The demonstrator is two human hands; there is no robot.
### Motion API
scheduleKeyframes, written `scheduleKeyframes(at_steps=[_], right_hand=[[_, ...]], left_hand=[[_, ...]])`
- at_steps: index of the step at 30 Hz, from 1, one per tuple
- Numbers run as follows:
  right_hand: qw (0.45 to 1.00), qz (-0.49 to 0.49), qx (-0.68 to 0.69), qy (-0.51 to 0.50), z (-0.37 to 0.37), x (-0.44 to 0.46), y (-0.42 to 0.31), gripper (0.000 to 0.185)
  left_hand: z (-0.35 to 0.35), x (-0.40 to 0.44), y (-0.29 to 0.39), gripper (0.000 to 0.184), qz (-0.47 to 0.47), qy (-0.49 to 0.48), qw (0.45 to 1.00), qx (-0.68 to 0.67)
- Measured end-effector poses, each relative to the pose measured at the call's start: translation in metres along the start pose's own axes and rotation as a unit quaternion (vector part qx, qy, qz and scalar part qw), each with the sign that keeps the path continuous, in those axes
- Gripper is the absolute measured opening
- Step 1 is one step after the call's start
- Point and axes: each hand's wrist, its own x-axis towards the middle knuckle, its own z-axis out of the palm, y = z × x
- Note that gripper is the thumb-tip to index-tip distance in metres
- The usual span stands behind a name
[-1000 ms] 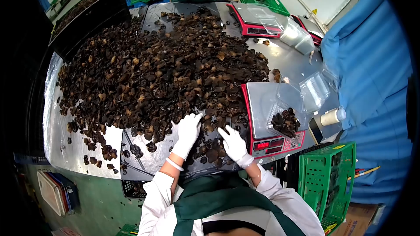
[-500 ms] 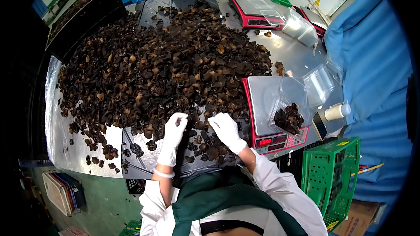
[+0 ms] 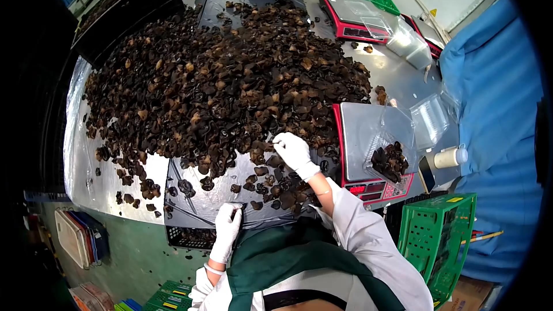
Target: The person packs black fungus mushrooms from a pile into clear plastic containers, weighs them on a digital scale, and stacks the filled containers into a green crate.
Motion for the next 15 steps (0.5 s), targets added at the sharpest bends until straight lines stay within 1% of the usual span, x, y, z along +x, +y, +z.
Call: scheduleKeyframes(at_steps=[2,4,5,6,7,8,9,10,11,12,13,14,15], right_hand=[[1.000,0.000,0.007,0.001,-0.007,-0.003,-0.011,0.011],[0.995,0.000,0.099,0.023,-0.008,-0.017,-0.042,0.013],[0.987,-0.036,0.154,-0.016,-0.004,-0.027,-0.065,0.016],[0.974,-0.072,0.208,-0.053,0.005,-0.040,-0.087,0.019],[0.950,-0.080,0.262,-0.148,0.019,-0.059,-0.105,0.023],[0.915,-0.088,0.314,-0.239,0.030,-0.074,-0.118,0.027],[0.940,-0.186,0.160,-0.238,0.033,-0.079,-0.127,0.032],[0.933,-0.277,0.001,-0.230,0.034,-0.081,-0.132,0.036],[0.946,-0.274,0.020,-0.170,0.042,-0.075,-0.115,0.030],[0.914,-0.392,-0.066,-0.088,0.031,-0.050,-0.106,0.021],[0.938,-0.344,-0.035,0.004,0.043,-0.033,-0.073,0.011],[0.995,-0.083,-0.041,-0.041,0.015,-0.020,-0.079,0.017],[0.994,-0.059,-0.084,0.026,0.020,-0.009,-0.051,0.026]], left_hand=[[0.000,-0.003,0.003,0.010,-0.001,-0.001,1.000,0.012],[0.003,-0.002,0.007,0.010,0.011,0.006,0.998,0.057],[0.005,0.000,0.007,0.010,0.042,0.016,0.997,0.065],[0.006,-0.001,0.003,0.010,0.045,0.016,0.997,0.064],[0.007,-0.003,-0.006,0.011,0.091,0.024,0.993,0.077],[0.010,-0.006,-0.014,0.011,0.137,0.030,0.986,0.090],[0.020,-0.005,-0.009,0.011,0.067,0.108,0.987,0.098],[0.017,-0.004,-0.010,0.011,0.071,0.107,0.987,0.098],[0.011,-0.004,-0.011,0.011,0.081,0.048,0.989,0.113],[0.005,-0.002,-0.008,0.012,0.089,-0.010,0.988,0.126],[0.007,-0.002,-0.012,0.011,0.107,0.012,0.989,0.104],[0.007,-0.002,-0.011,0.011,0.107,0.014,0.989,0.104],[0.008,-0.001,-0.010,0.011,0.114,0.021,0.989,0.089]])
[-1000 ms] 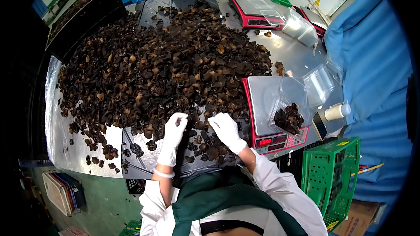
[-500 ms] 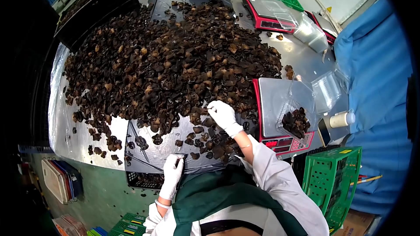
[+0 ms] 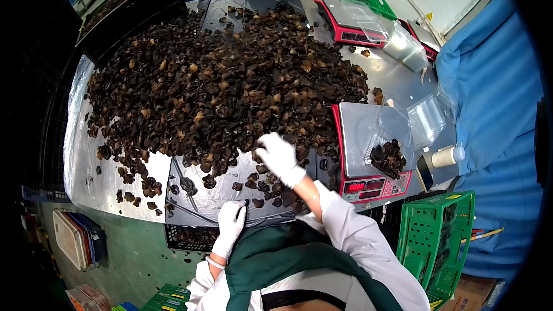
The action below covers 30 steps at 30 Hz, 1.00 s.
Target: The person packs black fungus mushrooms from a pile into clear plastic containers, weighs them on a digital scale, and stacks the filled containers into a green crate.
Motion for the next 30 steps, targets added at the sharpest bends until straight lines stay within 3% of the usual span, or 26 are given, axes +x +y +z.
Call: scheduleKeyframes(at_steps=[1,2,8,11,13,18,20,22,23,24,25,27,29,30], right_hand=[[0.995,-0.029,-0.088,0.020,0.006,0.003,0.025,0.032],[0.986,-0.046,-0.160,0.004,0.012,0.003,0.045,0.022],[0.989,-0.147,0.007,-0.004,-0.019,-0.015,0.023,0.006],[0.966,-0.166,-0.154,-0.127,-0.010,-0.050,0.013,0.007],[0.955,-0.161,-0.211,-0.132,0.006,-0.065,0.004,0.007],[0.973,-0.163,-0.120,-0.111,0.011,-0.062,0.003,0.010],[0.983,-0.099,-0.073,-0.137,0.002,-0.058,-0.014,0.012],[0.981,-0.153,0.046,-0.113,0.005,-0.064,-0.052,0.020],[0.959,-0.168,0.176,-0.147,0.004,-0.073,-0.075,0.027],[0.922,-0.153,0.250,-0.254,-0.009,-0.074,-0.104,0.028],[0.913,-0.289,0.218,-0.189,0.018,-0.083,-0.109,0.032],[0.901,-0.202,0.282,-0.260,-0.014,-0.079,-0.099,0.034],[0.948,-0.106,0.195,-0.228,-0.038,-0.061,-0.065,0.037],[0.978,-0.131,0.094,-0.134,-0.049,-0.055,-0.037,0.040]], left_hand=[[0.000,0.002,0.001,0.010,0.006,0.009,1.000,-0.014],[0.000,0.003,0.002,0.010,0.009,0.013,1.000,-0.018],[0.000,0.006,0.002,0.011,0.019,0.020,0.999,-0.018],[-0.003,0.003,0.002,0.011,0.021,0.014,1.000,-0.013],[-0.002,0.004,0.003,0.011,0.019,0.010,1.000,-0.010],[-0.002,0.005,0.002,0.012,0.026,0.009,1.000,-0.006],[-0.001,0.005,0.002,0.012,0.028,0.006,1.000,-0.006],[0.001,0.002,0.002,0.011,0.023,0.007,1.000,0.004],[0.010,-0.014,-0.018,0.011,0.014,-0.026,0.999,0.044],[0.010,-0.016,-0.019,0.011,0.018,-0.030,0.999,0.042],[0.010,-0.016,-0.020,0.011,0.029,-0.024,0.999,0.039],[0.008,-0.016,-0.020,0.012,0.046,-0.010,0.998,0.034],[0.002,-0.012,-0.006,0.014,0.005,-0.007,1.000,0.007],[0.003,-0.010,-0.002,0.013,0.007,0.024,0.999,-0.027]])
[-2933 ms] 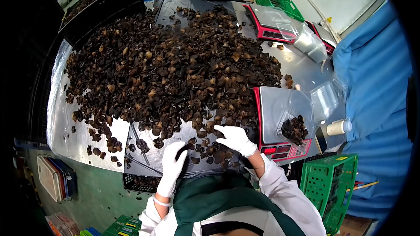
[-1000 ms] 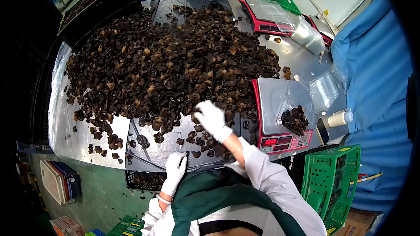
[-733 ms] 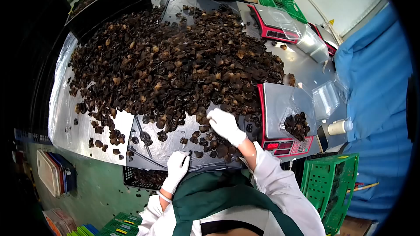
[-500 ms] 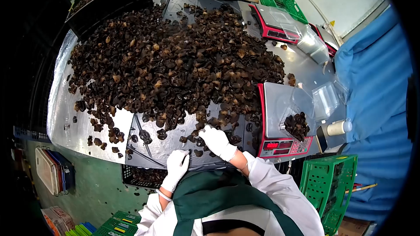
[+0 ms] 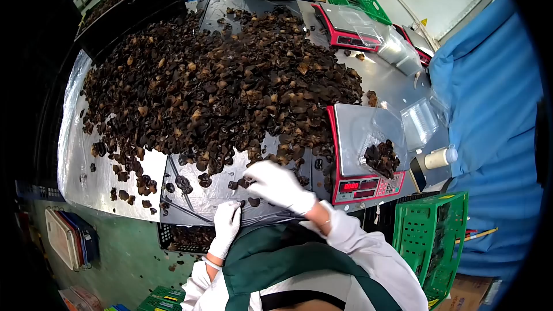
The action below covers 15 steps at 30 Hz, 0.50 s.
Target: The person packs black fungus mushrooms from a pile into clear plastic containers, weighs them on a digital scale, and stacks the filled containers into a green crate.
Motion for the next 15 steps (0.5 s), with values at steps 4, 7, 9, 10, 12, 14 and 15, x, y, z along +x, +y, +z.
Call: scheduleKeyframes(at_steps=[4,7,9,10,12,14,15], right_hand=[[0.987,0.085,-0.083,0.112,-0.045,-0.058,0.069,0.054],[0.985,0.143,-0.084,0.042,-0.048,-0.085,0.073,0.087],[0.984,0.146,-0.106,-0.004,-0.037,-0.088,0.062,0.103],[0.985,0.120,-0.120,-0.018,-0.029,-0.084,0.054,0.110],[0.965,0.128,-0.218,-0.067,-0.005,-0.076,0.037,0.104],[0.958,0.117,-0.255,-0.054,0.013,-0.071,0.038,0.075],[0.958,0.120,-0.254,-0.049,0.017,-0.073,0.049,0.075]], left_hand=[[0.005,0.000,0.003,0.024,-0.039,0.031,0.997,-0.063],[0.006,0.020,0.026,0.044,-0.008,-0.025,0.997,-0.069],[0.012,0.033,0.033,0.076,0.028,-0.121,0.991,-0.045],[0.015,0.040,0.041,0.077,0.051,-0.142,0.988,-0.019],[0.032,0.055,0.042,0.079,0.102,-0.198,0.973,0.064],[0.042,0.062,0.033,0.062,0.141,-0.152,0.976,0.071],[0.048,0.065,0.024,0.055,0.161,-0.130,0.976,0.070]])
